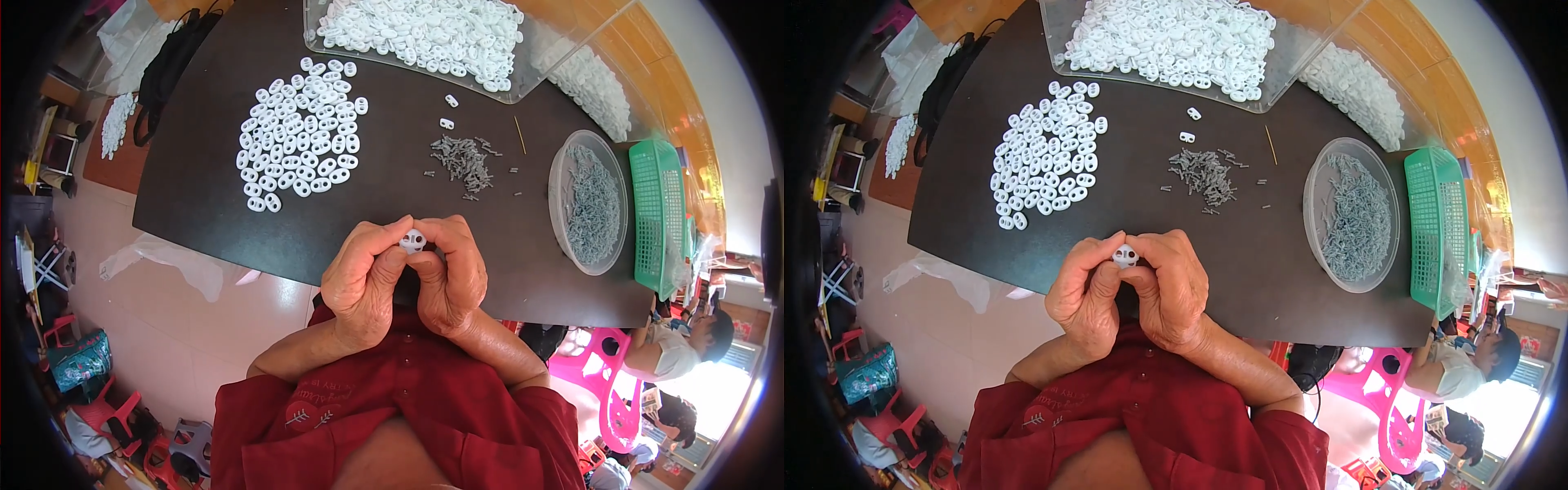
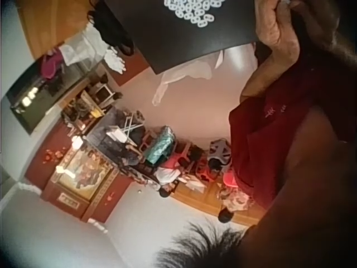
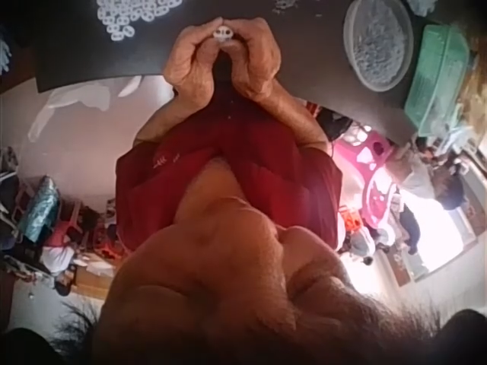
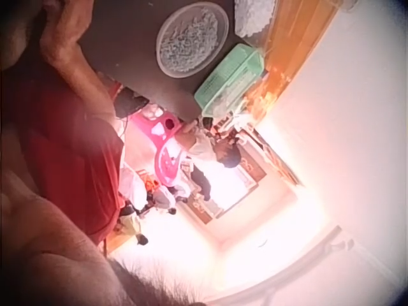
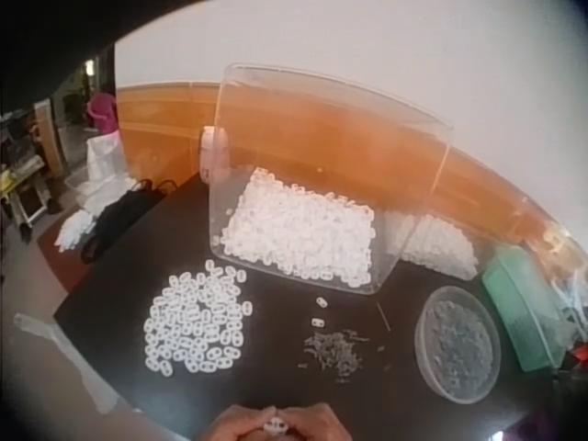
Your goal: Assembling small metal pins into white plastic components at a manual assembly station.
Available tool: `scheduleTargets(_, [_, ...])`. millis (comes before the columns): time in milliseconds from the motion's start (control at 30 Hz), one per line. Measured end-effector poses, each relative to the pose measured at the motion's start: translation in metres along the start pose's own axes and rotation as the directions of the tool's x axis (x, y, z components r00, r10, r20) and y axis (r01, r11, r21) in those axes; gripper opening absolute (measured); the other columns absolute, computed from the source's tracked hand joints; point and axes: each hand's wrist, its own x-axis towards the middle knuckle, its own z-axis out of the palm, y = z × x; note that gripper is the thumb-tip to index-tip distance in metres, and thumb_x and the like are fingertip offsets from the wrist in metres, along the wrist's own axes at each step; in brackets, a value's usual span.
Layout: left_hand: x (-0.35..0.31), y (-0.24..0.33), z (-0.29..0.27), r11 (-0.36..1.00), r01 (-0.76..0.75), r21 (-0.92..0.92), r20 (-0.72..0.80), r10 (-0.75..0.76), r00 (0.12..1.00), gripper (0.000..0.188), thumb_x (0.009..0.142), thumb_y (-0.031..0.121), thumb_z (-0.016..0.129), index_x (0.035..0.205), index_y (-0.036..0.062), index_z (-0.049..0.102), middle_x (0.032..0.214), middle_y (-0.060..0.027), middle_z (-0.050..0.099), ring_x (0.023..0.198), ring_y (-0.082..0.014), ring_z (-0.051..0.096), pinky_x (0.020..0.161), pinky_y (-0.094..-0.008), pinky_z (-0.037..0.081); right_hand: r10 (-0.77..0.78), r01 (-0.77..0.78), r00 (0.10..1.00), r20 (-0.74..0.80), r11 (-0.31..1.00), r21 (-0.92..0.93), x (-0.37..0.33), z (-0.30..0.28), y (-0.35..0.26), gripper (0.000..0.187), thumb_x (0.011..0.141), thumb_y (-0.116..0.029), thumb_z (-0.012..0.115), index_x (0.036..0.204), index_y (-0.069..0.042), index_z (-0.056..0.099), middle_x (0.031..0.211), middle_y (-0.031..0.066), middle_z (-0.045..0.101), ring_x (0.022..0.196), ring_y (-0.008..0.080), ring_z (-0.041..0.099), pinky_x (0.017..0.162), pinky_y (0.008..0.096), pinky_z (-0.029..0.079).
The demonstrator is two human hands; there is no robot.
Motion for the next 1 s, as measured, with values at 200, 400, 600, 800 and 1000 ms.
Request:
scheduleTargets(200, [0.001, 0.003, 0.002, 0.999, -0.030, -0.019, 0.007, 0.030, 1.000, 0.023, 0.092, 0.007, 0.056, 0.112, -0.0046, 0.059, 0.090, -0.0082, 0.060, 0.075, -0.0119, 0.053, 0.066, -0.0219, 0.043, -0.026, 0.026, 1.000, -0.012, 1.000, -0.006, 0.003, 0.000, -0.001, 0.022, 0.089, -0.014, 0.060, 0.103, 0.003, 0.056, 0.089, 0.0118, 0.060, 0.068, 0.0184, 0.052, 0.060, 0.0277, 0.043])
scheduleTargets(400, [0.001, -0.003, 0.003, 0.991, -0.017, -0.130, -0.014, 0.015, 1.000, 0.022, 0.092, 0.008, 0.055, 0.110, -0.0047, 0.059, 0.092, -0.0084, 0.060, 0.076, -0.0119, 0.054, 0.067, -0.0224, 0.044, -0.045, 0.045, 0.999, -0.007, 0.998, 0.041, 0.004, -0.001, 0.000, 0.023, 0.090, -0.014, 0.059, 0.103, 0.004, 0.055, 0.089, 0.0133, 0.060, 0.069, 0.0186, 0.051, 0.060, 0.0277, 0.043])
scheduleTargets(600, [-0.001, -0.004, 0.006, 0.995, -0.042, -0.088, -0.038, 0.039, 0.999, 0.020, 0.092, 0.007, 0.056, 0.108, -0.0045, 0.059, 0.092, -0.0102, 0.062, 0.077, -0.0143, 0.056, 0.067, -0.0239, 0.046, -0.031, 0.032, 0.998, -0.048, 0.999, 0.019, 0.003, 0.002, -0.002, 0.026, 0.082, -0.012, 0.067, 0.100, 0.003, 0.057, 0.086, 0.0138, 0.059, 0.067, 0.0247, 0.053, 0.056, 0.0310, 0.044])
scheduleTargets(800, [-0.003, -0.001, 0.009, 0.993, -0.121, 0.003, -0.024, 0.121, 0.992, 0.021, 0.096, 0.011, 0.049, 0.108, -0.0058, 0.055, 0.094, -0.0118, 0.060, 0.078, -0.0152, 0.053, 0.070, -0.0269, 0.043, -0.160, 0.155, 0.986, -0.056, 0.984, -0.083, 0.007, 0.002, -0.003, 0.023, 0.082, -0.008, 0.066, 0.099, 0.004, 0.057, 0.082, 0.0136, 0.059, 0.062, 0.0243, 0.054, 0.051, 0.0311, 0.044])
scheduleTargets(1000, [-0.005, -0.003, 0.015, 0.976, -0.209, 0.069, -0.045, 0.212, 0.976, 0.021, 0.097, 0.011, 0.047, 0.108, -0.0057, 0.053, 0.095, -0.0138, 0.060, 0.076, -0.0157, 0.054, 0.069, -0.0276, 0.044, -0.176, 0.169, 0.983, -0.056, 0.979, -0.114, 0.005, 0.001, -0.005, 0.020, 0.091, -0.014, 0.057, 0.099, 0.004, 0.056, 0.084, 0.0149, 0.058, 0.061, 0.0222, 0.051, 0.053, 0.0316, 0.042])
